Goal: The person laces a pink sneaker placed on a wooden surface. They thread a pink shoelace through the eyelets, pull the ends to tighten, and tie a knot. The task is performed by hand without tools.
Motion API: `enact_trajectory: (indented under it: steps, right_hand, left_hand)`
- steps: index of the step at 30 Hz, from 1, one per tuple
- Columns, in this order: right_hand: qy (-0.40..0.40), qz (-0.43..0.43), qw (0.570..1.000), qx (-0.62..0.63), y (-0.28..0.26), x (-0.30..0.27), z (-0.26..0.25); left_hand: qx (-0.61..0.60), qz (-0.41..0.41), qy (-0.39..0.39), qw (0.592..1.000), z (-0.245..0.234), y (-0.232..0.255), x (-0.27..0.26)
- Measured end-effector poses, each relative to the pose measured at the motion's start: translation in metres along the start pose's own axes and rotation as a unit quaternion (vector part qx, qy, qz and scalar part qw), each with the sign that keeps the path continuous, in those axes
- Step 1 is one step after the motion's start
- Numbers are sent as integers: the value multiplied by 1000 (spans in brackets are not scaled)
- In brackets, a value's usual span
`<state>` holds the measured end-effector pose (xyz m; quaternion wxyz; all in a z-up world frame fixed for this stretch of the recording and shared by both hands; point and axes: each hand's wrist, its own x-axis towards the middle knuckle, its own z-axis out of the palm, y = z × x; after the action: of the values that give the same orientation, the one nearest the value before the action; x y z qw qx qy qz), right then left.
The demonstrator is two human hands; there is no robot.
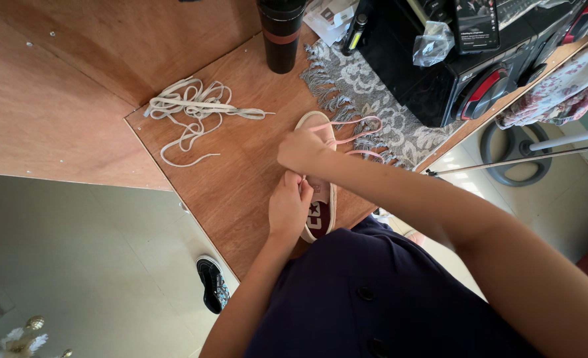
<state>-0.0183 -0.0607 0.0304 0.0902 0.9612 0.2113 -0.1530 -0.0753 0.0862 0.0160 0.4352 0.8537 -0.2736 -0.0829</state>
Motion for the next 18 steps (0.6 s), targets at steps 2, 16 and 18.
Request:
enact_trajectory:
  steps: [2, 16, 18]
  right_hand:
    - [-18, 34, 999, 21, -1, 3, -1]
    - [-183, 92, 955, 213, 24, -59, -57]
    - [-173, 97, 955, 222, 32, -59, -44]
  left_hand:
    - [-17, -12, 5, 1000, 0, 1, -1]
    - [252, 87, -52, 962, 9, 29, 28]
    - [274, 108, -55, 954, 17, 31, 35]
